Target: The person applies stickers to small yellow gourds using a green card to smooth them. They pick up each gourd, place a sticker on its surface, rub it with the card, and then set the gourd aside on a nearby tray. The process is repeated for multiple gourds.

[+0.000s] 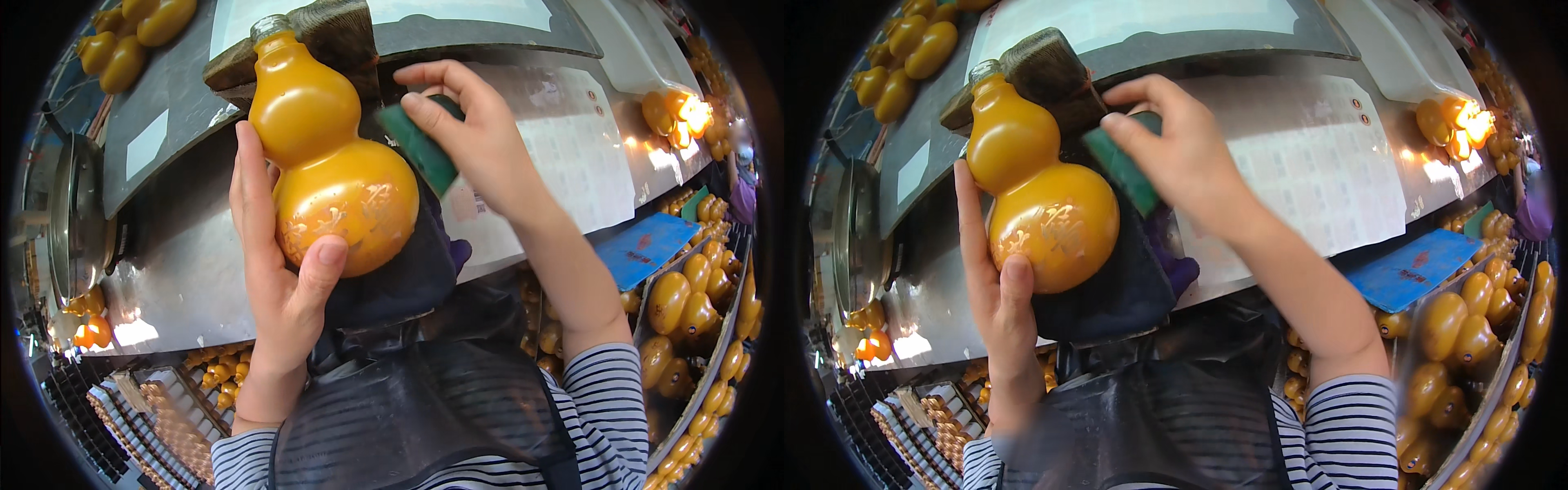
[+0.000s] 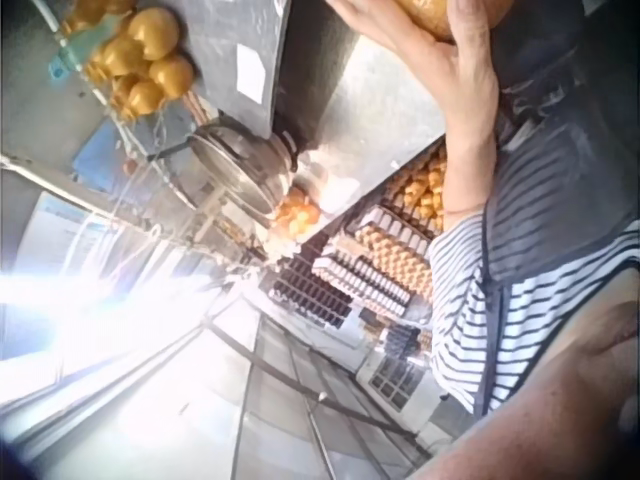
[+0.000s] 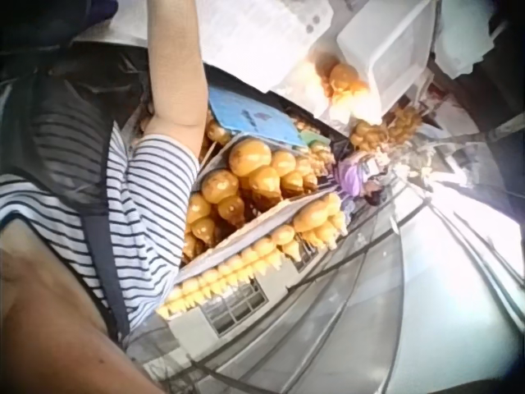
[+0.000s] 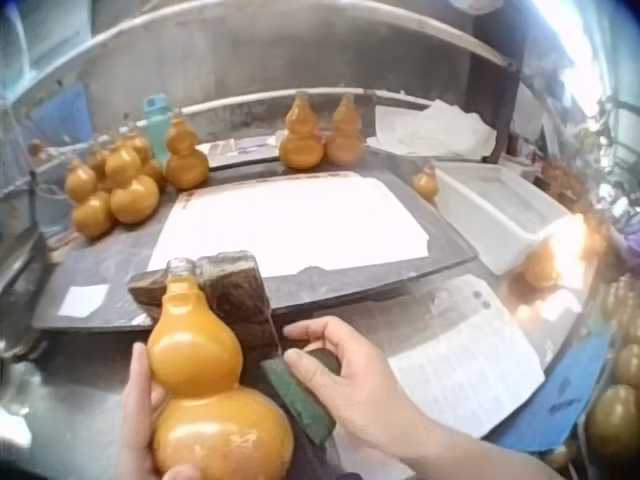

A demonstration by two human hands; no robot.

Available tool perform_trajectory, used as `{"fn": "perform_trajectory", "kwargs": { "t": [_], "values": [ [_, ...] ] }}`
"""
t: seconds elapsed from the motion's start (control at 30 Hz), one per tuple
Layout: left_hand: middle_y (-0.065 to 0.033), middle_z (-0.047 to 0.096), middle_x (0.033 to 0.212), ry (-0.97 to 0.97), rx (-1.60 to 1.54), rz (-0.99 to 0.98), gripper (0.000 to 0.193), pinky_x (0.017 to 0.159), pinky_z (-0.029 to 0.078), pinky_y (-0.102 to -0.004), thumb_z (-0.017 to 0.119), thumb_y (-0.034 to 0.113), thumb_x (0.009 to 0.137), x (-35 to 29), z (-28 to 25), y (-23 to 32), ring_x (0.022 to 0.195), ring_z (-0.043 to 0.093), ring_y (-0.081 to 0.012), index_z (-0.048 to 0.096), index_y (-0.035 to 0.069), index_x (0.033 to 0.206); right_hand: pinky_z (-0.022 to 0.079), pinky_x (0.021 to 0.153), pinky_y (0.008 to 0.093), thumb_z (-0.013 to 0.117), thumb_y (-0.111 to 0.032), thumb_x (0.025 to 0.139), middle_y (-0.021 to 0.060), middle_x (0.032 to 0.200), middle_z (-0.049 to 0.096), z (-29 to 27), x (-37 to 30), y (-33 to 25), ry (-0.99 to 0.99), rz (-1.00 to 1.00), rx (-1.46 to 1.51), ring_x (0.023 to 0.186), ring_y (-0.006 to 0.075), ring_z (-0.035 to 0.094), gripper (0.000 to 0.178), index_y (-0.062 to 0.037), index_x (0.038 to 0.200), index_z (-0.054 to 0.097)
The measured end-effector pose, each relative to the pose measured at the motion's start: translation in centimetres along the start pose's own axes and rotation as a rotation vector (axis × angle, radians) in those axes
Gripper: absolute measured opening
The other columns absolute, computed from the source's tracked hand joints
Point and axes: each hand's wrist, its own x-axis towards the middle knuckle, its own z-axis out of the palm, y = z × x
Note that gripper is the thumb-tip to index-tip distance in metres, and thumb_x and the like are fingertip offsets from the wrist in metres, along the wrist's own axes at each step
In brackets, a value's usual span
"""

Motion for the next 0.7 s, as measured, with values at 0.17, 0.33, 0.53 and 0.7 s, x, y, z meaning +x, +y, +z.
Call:
{"fn": "perform_trajectory", "kwargs": {
  "t": [0.17,0.33,0.53,0.7],
  "values": [
    [-0.0183,0.024,0.151,-0.015,-0.115,0.064,0.095,0.112,0.027,-0.0406,0.053,0.061,0.088,-0.1,-0.5,-0.7,0.136,0.032,-0.0294,0.017,0.001,0.151,0.050,0.081,0.0261,0.064,-0.010,0.088,0.0087,0.105,0.063,-2.7,-2.1,-1.2,-0.053,-0.112,0.068,0.097,0.0137,0.061,0.030,0.0006,0.115,0.060],
    [-0.0180,0.022,0.152,-0.046,0.064,0.147,0.094,0.113,0.023,-0.0398,0.058,0.055,0.087,-0.6,-0.7,-0.2,0.140,0.026,-0.0290,0.018,0.000,0.151,0.053,0.082,0.0353,0.074,-0.002,0.070,0.0028,0.093,0.068,-1.3,-4.5,-4.1,-0.110,-1.150,-0.551,0.090,0.0180,0.064,0.013,-0.0083,0.074,0.064],
    [-0.0193,0.020,0.154,-0.024,0.182,0.057,0.088,0.114,0.020,-0.0396,0.064,0.038,0.087,-1.0,-0.3,0.3,0.141,0.023,-0.0301,0.018,-0.001,0.151,0.054,0.087,0.0391,0.074,-0.004,0.071,0.0017,0.098,0.068,-2.5,-4.0,-0.1,-0.091,-1.282,-0.512,0.095,0.0187,0.063,0.012,-0.0091,0.073,0.064],
    [-0.0199,0.018,0.155,-0.029,0.196,0.089,0.088,0.114,0.020,-0.0396,0.059,0.047,0.089,-1.1,-0.5,0.0,0.142,0.022,-0.0312,0.019,-0.002,0.150,0.054,0.087,0.0412,0.073,-0.004,0.075,0.0035,0.099,0.067,-3.7,-3.6,0.3,-0.166,-1.263,-0.520,0.097,0.0210,0.062,0.008,-0.0073,0.078,0.065]
  ]
}}
